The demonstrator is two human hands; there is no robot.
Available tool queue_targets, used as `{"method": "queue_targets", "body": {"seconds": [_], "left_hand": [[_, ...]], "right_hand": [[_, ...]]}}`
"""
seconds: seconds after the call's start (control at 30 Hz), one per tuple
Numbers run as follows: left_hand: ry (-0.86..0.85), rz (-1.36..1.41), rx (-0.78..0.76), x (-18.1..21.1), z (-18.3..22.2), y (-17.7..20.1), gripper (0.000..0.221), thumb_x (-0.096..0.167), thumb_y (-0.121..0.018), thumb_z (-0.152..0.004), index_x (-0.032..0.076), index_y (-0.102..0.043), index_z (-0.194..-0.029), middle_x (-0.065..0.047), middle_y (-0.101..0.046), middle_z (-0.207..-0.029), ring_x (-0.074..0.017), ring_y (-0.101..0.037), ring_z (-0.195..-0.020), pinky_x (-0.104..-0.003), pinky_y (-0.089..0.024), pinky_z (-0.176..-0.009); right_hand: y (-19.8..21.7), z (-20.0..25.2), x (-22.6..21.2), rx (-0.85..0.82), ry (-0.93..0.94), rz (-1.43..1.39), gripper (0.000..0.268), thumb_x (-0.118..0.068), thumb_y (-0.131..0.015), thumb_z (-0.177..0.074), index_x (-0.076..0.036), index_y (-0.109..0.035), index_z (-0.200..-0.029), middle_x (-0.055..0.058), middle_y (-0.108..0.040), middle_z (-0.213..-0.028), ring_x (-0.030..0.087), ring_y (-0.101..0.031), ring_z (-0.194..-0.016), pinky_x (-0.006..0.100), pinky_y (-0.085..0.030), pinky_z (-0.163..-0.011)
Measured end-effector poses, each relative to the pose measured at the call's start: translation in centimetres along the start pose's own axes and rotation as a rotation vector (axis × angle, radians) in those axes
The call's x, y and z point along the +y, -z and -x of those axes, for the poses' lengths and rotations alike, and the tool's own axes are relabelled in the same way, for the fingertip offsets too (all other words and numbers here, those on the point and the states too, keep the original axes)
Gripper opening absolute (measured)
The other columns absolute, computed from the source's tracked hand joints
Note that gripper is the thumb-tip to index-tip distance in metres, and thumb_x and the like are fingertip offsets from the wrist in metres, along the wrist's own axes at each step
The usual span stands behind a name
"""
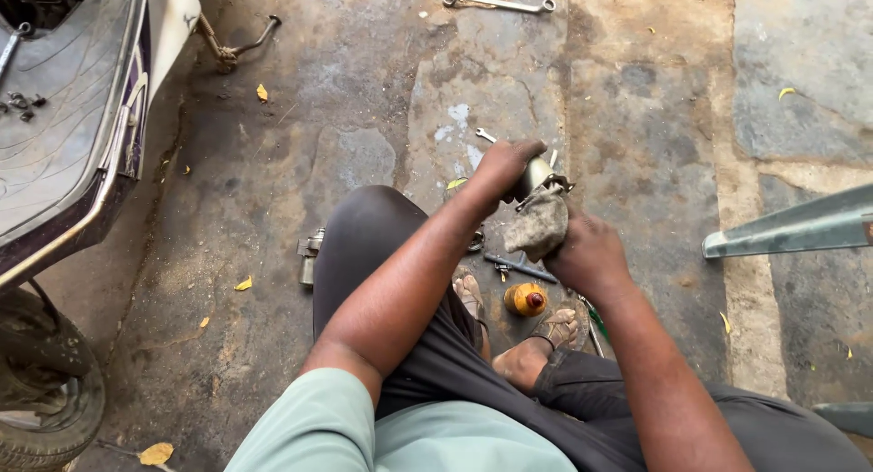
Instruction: Disassembling and cleaning the internal components of a motorcycle starter motor.
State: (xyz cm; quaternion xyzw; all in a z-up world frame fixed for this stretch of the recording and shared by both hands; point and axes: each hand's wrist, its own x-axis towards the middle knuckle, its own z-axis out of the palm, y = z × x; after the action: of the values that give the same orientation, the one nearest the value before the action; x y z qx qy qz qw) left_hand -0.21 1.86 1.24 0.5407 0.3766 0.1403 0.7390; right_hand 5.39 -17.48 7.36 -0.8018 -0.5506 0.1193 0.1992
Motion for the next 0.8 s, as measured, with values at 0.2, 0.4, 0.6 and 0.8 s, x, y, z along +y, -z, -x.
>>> {"method": "queue_targets", "body": {"seconds": [0.2, 0.4, 0.6, 0.8], "left_hand": [[-0.098, 0.117, -0.365, 2.5, 2.8, -0.7, 0.047, 0.039, -0.076, -0.088, 0.001, -0.067, -0.112, -0.012, -0.075, -0.093, -0.0207, -0.074, -0.078, -0.034, -0.063, -0.073], [-0.074, 0.747, -0.278, 1.6, 3.9, -2.6, 0.052, 0.025, -0.078, -0.084, -0.002, -0.053, -0.121, -0.018, -0.076, -0.1, -0.0265, -0.077, -0.085, -0.042, -0.065, -0.081], [-0.105, 0.53, -0.188, 0.4, 2.5, -2.2, 0.039, 0.029, -0.078, -0.087, 0.002, -0.061, -0.11, -0.016, -0.075, -0.09, -0.0229, -0.074, -0.075, -0.039, -0.064, -0.07], [-0.154, 0.085, -0.211, -1.9, 2.6, -3.9, 0.04, 0.036, -0.08, -0.088, 0.0, -0.068, -0.1, -0.011, -0.077, -0.088, -0.0154, -0.073, -0.073, -0.031, -0.06, -0.066]], "right_hand": [[-3.3, 0.1, 2.9, 0.476, 0.378, -0.584, 0.01, -0.011, -0.075, -0.096, -0.013, -0.071, -0.105, 0.007, -0.074, -0.103, 0.02, -0.073, -0.093, 0.037, -0.06, -0.085], [-1.4, -0.2, 0.0, -0.044, -0.056, -1.123, 0.007, -0.014, -0.075, -0.088, -0.009, -0.076, -0.094, 0.005, -0.077, -0.087, 0.017, -0.074, -0.076, 0.034, -0.061, -0.067], [-1.7, -0.4, 0.2, -0.021, 0.177, 0.191, 0.025, -0.018, -0.07, -0.071, -0.019, -0.081, -0.093, 0.008, -0.077, -0.081, 0.028, -0.072, -0.069, 0.044, -0.057, -0.062], [-4.2, 0.0, 3.1, -0.3, 0.057, 0.539, 0.016, -0.022, -0.062, -0.088, -0.015, -0.073, -0.078, 0.008, -0.075, -0.076, 0.025, -0.071, -0.067, 0.042, -0.057, -0.064]]}}
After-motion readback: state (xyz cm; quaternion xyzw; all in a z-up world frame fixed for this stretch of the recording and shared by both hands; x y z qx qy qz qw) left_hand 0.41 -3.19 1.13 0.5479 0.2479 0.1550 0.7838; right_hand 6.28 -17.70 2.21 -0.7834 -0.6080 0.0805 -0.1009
